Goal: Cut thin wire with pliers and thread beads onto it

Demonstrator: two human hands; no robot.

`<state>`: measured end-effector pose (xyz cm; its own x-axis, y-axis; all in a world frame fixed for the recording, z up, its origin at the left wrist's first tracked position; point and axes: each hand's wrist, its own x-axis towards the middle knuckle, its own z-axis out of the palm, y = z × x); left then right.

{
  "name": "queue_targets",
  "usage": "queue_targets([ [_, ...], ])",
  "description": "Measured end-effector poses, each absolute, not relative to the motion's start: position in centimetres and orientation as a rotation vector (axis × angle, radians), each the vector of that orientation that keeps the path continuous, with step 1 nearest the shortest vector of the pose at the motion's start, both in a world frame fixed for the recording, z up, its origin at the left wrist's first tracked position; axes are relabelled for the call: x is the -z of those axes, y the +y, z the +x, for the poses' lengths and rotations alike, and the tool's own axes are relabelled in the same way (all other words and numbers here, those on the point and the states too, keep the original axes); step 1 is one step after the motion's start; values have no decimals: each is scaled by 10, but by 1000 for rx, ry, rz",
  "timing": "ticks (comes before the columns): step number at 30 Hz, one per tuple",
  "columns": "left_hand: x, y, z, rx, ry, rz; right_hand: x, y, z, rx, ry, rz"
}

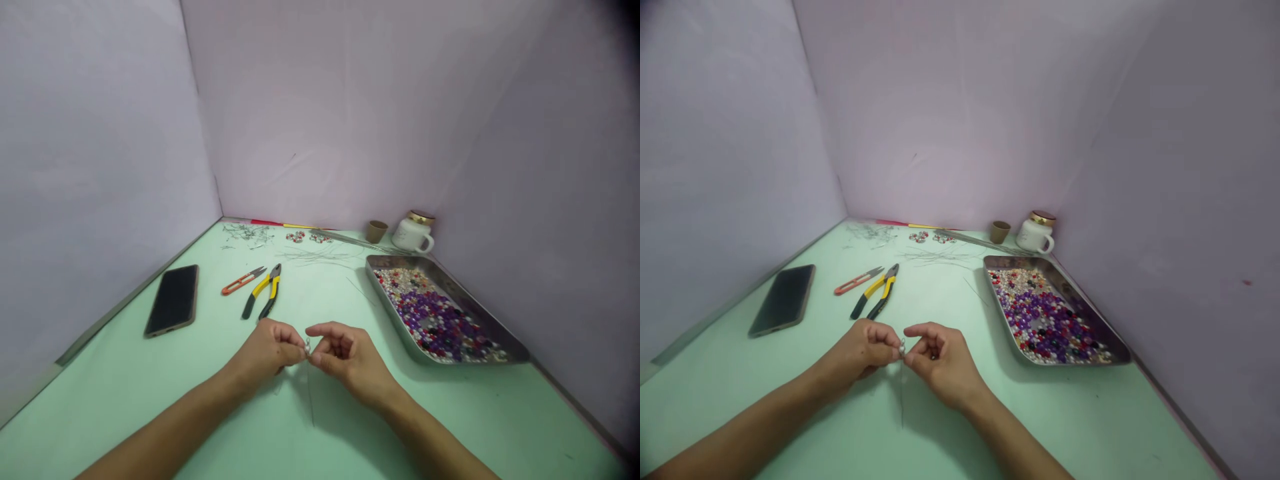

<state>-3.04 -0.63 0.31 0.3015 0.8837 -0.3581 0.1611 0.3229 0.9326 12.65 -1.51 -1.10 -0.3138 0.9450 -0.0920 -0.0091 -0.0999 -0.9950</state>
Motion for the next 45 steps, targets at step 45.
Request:
queue_targets([
  [45, 2, -11, -32, -622, 1153, 1460, 20, -21, 125, -1341, -1492, -1195],
])
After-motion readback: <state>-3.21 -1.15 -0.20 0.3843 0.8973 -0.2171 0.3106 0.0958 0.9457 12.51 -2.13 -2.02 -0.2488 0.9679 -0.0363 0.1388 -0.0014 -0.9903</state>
